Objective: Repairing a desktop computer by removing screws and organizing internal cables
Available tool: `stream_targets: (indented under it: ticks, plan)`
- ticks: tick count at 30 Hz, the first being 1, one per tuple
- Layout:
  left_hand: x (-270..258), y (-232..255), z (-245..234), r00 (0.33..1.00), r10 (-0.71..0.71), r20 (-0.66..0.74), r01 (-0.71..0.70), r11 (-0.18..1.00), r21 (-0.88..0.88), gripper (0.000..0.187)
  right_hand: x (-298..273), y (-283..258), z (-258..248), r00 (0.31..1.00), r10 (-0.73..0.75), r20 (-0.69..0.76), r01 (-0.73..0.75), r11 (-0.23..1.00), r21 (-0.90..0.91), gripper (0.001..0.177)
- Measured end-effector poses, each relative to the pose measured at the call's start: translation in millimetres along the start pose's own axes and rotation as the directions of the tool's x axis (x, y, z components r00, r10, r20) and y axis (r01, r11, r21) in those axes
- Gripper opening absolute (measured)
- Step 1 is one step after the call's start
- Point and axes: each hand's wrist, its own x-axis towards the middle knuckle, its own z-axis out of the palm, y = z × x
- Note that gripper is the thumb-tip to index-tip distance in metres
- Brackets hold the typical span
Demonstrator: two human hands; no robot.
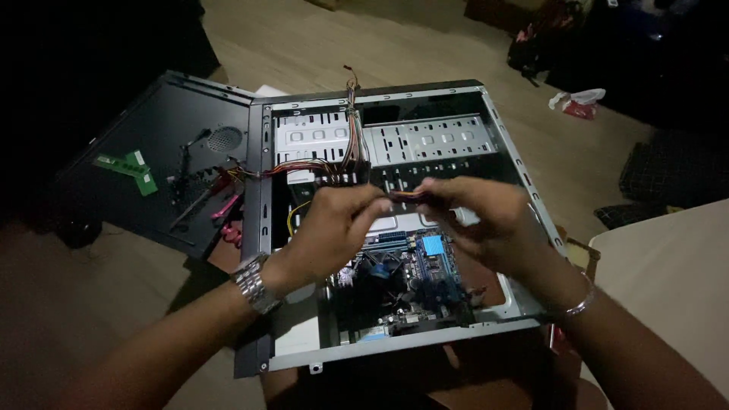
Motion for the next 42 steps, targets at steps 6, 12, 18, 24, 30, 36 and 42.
stream_targets:
  ticks: [6, 12, 18, 24, 30, 36, 42]
  plan:
    - [2.9, 13.6, -8.7, 0.958, 0.152, 0.241, -0.16, 0.987, 0.011, 0.022, -1.5, -7.1, -11.7, 0.993, 0.113, -0.035, -0.111, 0.991, 0.07, 0.034]
    - [5.9, 5.4, -8.4, 0.989, 0.068, 0.134, -0.075, 0.996, 0.051, 0.018, 9.9, 10.9, -15.8, 0.974, 0.197, 0.115, -0.222, 0.938, 0.265, 0.042]
    - [9.1, 18.5, -10.4, 0.968, -0.186, 0.171, 0.156, 0.972, 0.178, 0.03, 1.9, 15.1, -10.8, 0.998, -0.013, 0.064, 0.024, 0.986, -0.168, 0.072]
    - [26.3, -4.2, 13.4, 0.917, -0.219, 0.334, 0.035, 0.876, 0.48, 0.036, -26.6, 46.2, 27.5, 0.956, -0.068, 0.287, 0.203, 0.858, -0.472, 0.029]
    - [43.7, -1.8, -8.3, 0.804, -0.267, 0.531, -0.029, 0.875, 0.483, 0.019, -34.2, 103.6, 28.0, 0.914, 0.009, 0.405, 0.26, 0.754, -0.603, 0.032]
    - [18.2, -2.1, -56.4, 0.634, -0.446, 0.632, 0.03, 0.831, 0.556, 0.03, -17.1, 131.3, 41.5, 0.668, 0.241, 0.704, -0.141, 0.97, -0.198, 0.02]
    - [-15.0, -32.5, -60.5, 0.833, -0.321, 0.451, 0.027, 0.837, 0.546, 0.025, 17.8, 120.1, 57.8, 0.408, 0.322, 0.854, -0.4, 0.904, -0.15, 0.017]
